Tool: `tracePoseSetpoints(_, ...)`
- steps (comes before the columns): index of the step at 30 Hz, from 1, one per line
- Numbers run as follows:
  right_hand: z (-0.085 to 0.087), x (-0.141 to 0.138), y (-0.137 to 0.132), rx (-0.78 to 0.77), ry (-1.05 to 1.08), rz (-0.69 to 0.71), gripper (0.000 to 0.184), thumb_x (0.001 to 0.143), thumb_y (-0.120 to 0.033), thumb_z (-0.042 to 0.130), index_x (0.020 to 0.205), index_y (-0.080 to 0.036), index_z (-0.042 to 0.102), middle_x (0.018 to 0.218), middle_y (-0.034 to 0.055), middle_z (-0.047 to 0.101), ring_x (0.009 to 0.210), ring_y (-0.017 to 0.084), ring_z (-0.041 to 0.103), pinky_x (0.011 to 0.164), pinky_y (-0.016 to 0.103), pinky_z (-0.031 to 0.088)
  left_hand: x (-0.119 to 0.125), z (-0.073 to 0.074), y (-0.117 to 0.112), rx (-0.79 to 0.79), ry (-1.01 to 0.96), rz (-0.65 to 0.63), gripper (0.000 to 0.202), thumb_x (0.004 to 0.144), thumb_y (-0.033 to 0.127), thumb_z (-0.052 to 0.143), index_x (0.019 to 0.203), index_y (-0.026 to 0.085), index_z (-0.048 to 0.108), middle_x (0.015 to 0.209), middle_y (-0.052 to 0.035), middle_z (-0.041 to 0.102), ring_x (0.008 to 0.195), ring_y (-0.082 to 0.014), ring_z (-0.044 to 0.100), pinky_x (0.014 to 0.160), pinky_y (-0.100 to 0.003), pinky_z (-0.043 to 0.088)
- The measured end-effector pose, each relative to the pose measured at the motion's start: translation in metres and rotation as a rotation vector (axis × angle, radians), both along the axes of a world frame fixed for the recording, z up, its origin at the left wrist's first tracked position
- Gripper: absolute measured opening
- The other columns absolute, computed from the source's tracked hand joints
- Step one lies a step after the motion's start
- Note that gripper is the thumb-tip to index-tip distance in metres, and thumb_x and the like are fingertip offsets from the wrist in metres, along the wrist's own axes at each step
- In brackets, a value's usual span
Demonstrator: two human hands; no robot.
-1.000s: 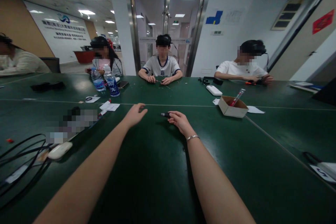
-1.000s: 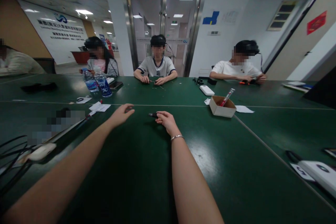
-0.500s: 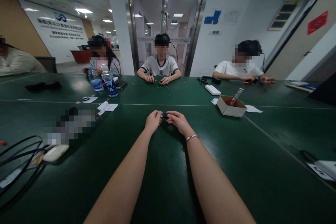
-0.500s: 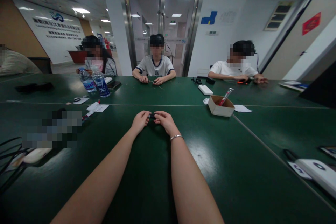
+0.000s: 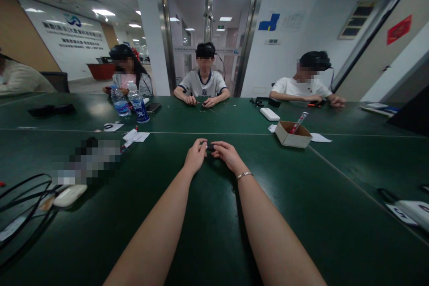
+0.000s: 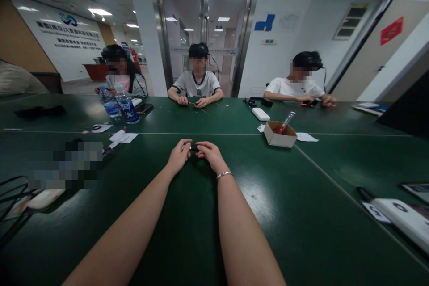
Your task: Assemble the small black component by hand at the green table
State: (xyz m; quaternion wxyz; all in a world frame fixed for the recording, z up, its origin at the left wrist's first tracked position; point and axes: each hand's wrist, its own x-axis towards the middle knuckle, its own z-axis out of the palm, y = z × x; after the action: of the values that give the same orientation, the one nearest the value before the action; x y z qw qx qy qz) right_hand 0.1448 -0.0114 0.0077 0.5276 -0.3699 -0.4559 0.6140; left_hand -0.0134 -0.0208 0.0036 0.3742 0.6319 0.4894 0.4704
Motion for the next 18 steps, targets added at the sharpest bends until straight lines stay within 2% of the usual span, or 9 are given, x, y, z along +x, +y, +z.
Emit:
tracePoseSetpoints(3, -0.001, 0.0011, 0.0, 0.008, 0.0, 0.008, 0.019, 0.071, -0.016, 0.073, 0.09, -0.014, 0.071, 0.071, 0.0034, 0.068, 0.06, 0.01, 0.062, 0.058, 0.018, 0.052, 0.0, -0.0017, 0.0024, 0.029, -0.018, 0.015, 0.032, 0.091, 0.035, 0.046, 0.119, 0.022, 0.052, 0.075, -0.0001, 0.056, 0.057, -0.0107, 0.052, 0.054, -0.022, 0.039)
tracePoseSetpoints(9, 0.0005, 0.0006, 0.0005, 0.019, -0.008, 0.041, 0.027, 0.067, -0.014, 0.075, 0.093, -0.017, 0.067, 0.077, 0.0012, 0.066, 0.064, 0.011, 0.065, 0.058, 0.017, 0.053, 0.0007, -0.0052, 0.0056, 0.06, -0.01, 0.027, 0.03, 0.092, 0.037, 0.044, 0.113, 0.02, 0.056, 0.064, 0.0023, 0.054, 0.055, -0.011, 0.051, 0.054, -0.022, 0.038)
tracePoseSetpoints(12, 0.0032, -0.0023, 0.0015, -0.012, -0.1, 0.027, 0.022, 0.075, -0.026, 0.074, 0.091, -0.016, 0.063, 0.075, 0.0026, 0.065, 0.055, 0.011, 0.063, 0.046, 0.017, 0.049, 0.0009, -0.0036, 0.0042, 0.073, -0.005, 0.027, 0.029, 0.091, 0.037, 0.045, 0.113, 0.021, 0.057, 0.067, 0.0015, 0.056, 0.058, -0.0116, 0.053, 0.055, -0.022, 0.04)
tracePoseSetpoints(15, 0.0046, -0.0043, 0.0015, 0.01, -0.214, 0.046, 0.026, 0.081, -0.039, 0.069, 0.082, -0.015, 0.059, 0.063, 0.0008, 0.06, 0.042, 0.008, 0.054, 0.034, 0.016, 0.038, 0.0012, -0.001, 0.0024, 0.068, -0.008, 0.006, 0.03, 0.091, 0.038, 0.046, 0.113, 0.02, 0.057, 0.066, 0.0016, 0.056, 0.058, -0.0119, 0.054, 0.054, -0.022, 0.04)
tracePoseSetpoints(18, 0.0051, -0.0032, 0.0001, 0.077, -0.172, 0.069, 0.03, 0.071, -0.031, 0.077, 0.091, -0.017, 0.059, 0.065, -0.0034, 0.057, 0.044, 0.008, 0.054, 0.035, 0.015, 0.039, 0.0016, 0.0014, 0.001, 0.046, -0.015, 0.008, 0.03, 0.091, 0.037, 0.045, 0.113, 0.02, 0.057, 0.065, 0.0012, 0.055, 0.059, -0.012, 0.053, 0.054, -0.022, 0.04)
